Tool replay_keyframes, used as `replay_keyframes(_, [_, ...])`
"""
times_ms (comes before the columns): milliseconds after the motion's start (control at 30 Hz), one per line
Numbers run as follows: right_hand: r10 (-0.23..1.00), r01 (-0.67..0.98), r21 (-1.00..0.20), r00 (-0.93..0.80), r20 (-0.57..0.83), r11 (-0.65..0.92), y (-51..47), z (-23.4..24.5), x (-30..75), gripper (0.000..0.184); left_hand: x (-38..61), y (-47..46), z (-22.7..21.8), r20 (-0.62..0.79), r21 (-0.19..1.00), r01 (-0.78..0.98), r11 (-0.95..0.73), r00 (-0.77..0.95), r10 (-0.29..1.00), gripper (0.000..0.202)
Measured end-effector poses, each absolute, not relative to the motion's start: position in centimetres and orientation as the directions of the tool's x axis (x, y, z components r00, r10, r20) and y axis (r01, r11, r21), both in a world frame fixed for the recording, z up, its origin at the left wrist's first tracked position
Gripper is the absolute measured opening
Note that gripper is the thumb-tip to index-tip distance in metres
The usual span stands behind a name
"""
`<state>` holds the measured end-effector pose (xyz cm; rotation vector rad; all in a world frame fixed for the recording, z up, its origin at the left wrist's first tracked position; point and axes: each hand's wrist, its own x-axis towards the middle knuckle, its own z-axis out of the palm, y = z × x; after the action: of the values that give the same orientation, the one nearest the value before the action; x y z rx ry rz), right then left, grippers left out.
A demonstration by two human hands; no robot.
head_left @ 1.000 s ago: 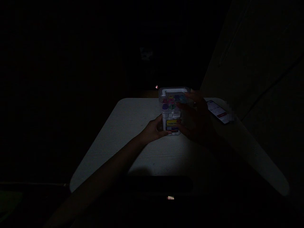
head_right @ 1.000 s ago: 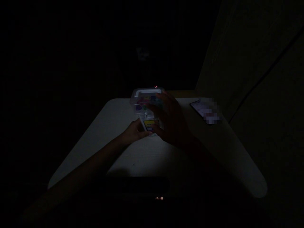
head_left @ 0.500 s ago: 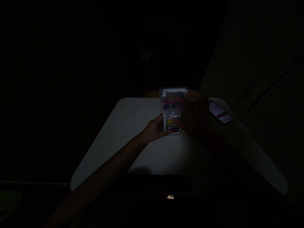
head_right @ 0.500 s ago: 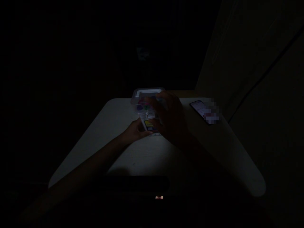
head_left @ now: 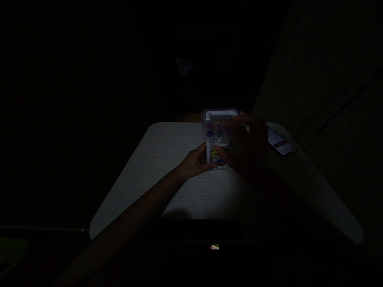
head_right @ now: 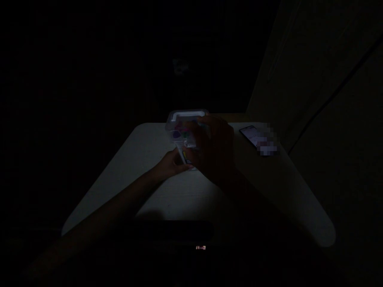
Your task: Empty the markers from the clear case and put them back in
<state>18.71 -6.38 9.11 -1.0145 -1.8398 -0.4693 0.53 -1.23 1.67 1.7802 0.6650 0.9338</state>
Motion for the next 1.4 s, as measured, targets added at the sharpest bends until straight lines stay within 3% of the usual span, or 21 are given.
replay_keyframes(167, [0.399, 0.865, -0.016, -0.215, 0.892, 0.501, -6.9, 9.4, 18.3, 0.045, 0.4, -1.1, 1.6, 0.321, 0.912, 0.033, -0.41, 0.564, 0.761, 0.067])
replay_keyframes(333, [0.494, 0.893, -0.071, -0.178, 0.851, 0.444, -7.6, 9.6, 17.8, 0.045, 0.5, -1.2, 1.9, 0.33, 0.9, 0.051, -0.432, 0.567, 0.755, 0.069])
replay_keyframes(600, [0.396, 0.916, 0.058, -0.228, 0.89, 0.397, -7.6, 9.5, 17.7, 0.052, 0.6, -1.3, 2.1, 0.329, 0.899, 0.059, -0.434, 0.563, 0.758, 0.068])
replay_keyframes(800, [0.469, 0.911, -0.013, -0.2, 0.86, 0.412, -7.6, 9.3, 17.8, 0.051, 0.5, -1.1, 1.8, 0.351, 0.885, 0.061, -0.462, 0.565, 0.747, 0.068])
replay_keyframes(1000, [0.368, 0.914, 0.042, -0.204, 0.907, 0.403, -7.2, 9.1, 17.7, 0.049, 0.5, -1.0, 1.7, 0.342, 0.887, 0.066, -0.457, 0.571, 0.747, 0.066])
replay_keyframes(1233, [0.408, 0.908, 0.02, -0.207, 0.889, 0.418, -7.4, 9.1, 17.8, 0.052, 0.5, -1.2, 2.1, 0.342, 0.883, 0.084, -0.462, 0.561, 0.754, 0.064])
replay_keyframes(1400, [0.297, 0.88, 0.05, -0.212, 0.931, 0.472, -6.7, 8.4, 17.8, 0.058, 0.4, -1.6, 2.5, 0.302, 0.875, 0.167, -0.454, 0.546, 0.782, 0.058])
